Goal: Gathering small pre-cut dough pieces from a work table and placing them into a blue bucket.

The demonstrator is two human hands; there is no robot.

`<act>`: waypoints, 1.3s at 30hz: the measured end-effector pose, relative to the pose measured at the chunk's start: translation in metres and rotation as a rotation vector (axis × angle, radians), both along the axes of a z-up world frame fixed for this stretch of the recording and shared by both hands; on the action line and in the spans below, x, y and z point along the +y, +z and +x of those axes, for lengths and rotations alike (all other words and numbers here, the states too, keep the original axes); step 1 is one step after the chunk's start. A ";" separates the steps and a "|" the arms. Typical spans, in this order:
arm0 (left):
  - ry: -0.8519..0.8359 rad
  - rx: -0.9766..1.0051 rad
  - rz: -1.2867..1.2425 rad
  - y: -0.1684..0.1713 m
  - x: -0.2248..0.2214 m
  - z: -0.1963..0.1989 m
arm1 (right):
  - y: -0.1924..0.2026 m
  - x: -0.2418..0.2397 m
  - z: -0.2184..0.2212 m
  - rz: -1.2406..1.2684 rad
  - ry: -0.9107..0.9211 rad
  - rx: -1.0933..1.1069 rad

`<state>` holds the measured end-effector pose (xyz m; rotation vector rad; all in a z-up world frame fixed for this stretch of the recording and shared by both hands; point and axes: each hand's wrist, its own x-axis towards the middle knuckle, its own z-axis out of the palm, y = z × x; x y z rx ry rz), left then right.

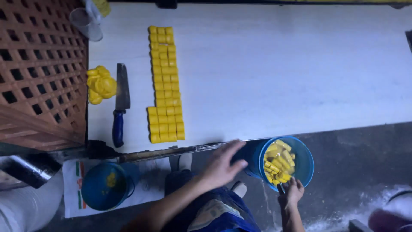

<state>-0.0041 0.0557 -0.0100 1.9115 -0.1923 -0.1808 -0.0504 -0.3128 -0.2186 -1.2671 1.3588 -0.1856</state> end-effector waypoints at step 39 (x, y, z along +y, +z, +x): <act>0.841 0.088 -1.308 -0.050 0.340 0.255 | 0.206 0.591 0.430 -0.881 1.808 0.066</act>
